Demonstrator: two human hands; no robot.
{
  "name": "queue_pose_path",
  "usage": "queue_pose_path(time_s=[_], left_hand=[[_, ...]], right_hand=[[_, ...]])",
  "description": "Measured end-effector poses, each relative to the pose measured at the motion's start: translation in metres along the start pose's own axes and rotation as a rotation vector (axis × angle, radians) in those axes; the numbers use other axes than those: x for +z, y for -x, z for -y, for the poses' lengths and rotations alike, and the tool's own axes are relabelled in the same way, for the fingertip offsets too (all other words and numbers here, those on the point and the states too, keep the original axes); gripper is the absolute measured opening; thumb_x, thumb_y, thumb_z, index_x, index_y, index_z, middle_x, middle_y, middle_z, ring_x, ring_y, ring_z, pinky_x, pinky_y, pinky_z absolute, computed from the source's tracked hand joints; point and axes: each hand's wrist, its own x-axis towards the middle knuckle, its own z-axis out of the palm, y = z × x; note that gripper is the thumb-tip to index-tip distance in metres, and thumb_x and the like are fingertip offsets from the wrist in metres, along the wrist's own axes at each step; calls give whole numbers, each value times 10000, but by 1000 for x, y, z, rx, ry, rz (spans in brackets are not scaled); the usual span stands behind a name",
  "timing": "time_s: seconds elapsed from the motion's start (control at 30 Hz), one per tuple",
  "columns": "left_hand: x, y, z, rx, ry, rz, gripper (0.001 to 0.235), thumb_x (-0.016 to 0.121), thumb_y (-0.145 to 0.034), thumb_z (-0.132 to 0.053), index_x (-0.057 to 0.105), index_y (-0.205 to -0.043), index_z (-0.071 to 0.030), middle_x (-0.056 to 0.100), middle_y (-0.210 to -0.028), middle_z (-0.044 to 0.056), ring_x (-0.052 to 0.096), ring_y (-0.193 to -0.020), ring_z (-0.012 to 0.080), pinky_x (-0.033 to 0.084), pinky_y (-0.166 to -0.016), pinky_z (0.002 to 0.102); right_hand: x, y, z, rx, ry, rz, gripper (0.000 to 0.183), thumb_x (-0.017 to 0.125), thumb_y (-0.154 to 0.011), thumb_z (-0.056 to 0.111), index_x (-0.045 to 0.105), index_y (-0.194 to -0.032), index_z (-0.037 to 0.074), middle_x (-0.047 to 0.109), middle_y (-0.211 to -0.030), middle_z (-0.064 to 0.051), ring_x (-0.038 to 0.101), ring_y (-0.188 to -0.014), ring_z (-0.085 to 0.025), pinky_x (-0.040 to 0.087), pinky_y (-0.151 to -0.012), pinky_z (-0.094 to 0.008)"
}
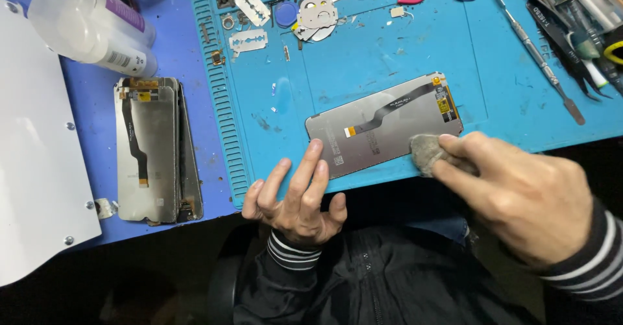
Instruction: The recorder is cleaning and scraping residue off a smartphone LCD screen using a cleaning fluid, a cloth, and a metal scraper tool to prepare it for repair.
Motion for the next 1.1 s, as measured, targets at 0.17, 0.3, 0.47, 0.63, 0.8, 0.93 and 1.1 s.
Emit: queue_pose_path(time_s=[0.17, 0.3, 0.47, 0.63, 0.8, 0.93, 1.1], left_hand=[[1, 0, 0, 2, 11, -6, 393, 337, -1070, -441, 632, -1013, -188, 802, -1058, -53, 579, -1038, 162, 280, -1051, 325], [-1, 0, -1, 2, 6, -6, 385, 335, -1076, -436, 622, -1008, -187, 803, -1052, -49, 580, -1029, 163, 284, -1036, 325], [0, -3, -2, -11, -8, -26, 390, 335, -1077, -418, 633, -991, -183, 805, -1046, -55, 589, -1014, 164, 290, -1037, 333], [-4, 1, -1, -18, 1, 10, 392, 333, -1079, -432, 634, -1030, -185, 798, -1083, -57, 585, -1050, 166, 284, -1055, 336], [-3, 0, 0, -22, -26, -6, 371, 337, -1075, -436, 626, -1026, -208, 797, -1073, -92, 587, -1033, 144, 277, -1062, 330], [-3, 3, -1, -37, -1, 18, 394, 329, -1078, -438, 635, -1048, -191, 799, -1096, -61, 593, -1051, 160, 274, -1061, 339], [-4, 1, -1, -41, -14, 3, 376, 331, -1082, -434, 624, -1044, -203, 802, -1078, -76, 589, -1041, 148, 274, -1058, 334]], right_hand=[[-5, 7, -7, 125, 104, 102, 474, 615, -909, 34, 693, -1252, 351, 681, -1259, 121, 738, -922, -102, 406, -480, -311], [0, -19, 8, -103, -5, -38, 299, 524, -988, 31, 692, -1169, 202, 646, -1208, -21, 691, -863, -163, 455, -547, -289], [0, -36, 17, 1, 124, -44, 271, 608, -1025, 135, 676, -1231, 299, 641, -1152, 31, 687, -779, -126, 397, -461, -264], [3, -33, 11, -8, 201, -36, 180, 619, -1092, 136, 696, -1157, 285, 628, -1081, 61, 653, -694, -85, 352, -472, -243], [2, -52, 29, -56, 54, -109, 174, 583, -1030, 120, 697, -1119, 216, 618, -1079, 2, 622, -685, -156, 394, -495, -292], [4, -37, 7, 18, 296, -16, 215, 617, -1091, 114, 680, -1143, 313, 636, -1124, 84, 677, -763, -63, 328, -496, -232], [4, -54, 20, -71, 106, -87, 187, 556, -1064, 144, 692, -1123, 258, 641, -1131, 30, 706, -803, -116, 419, -512, -242]])
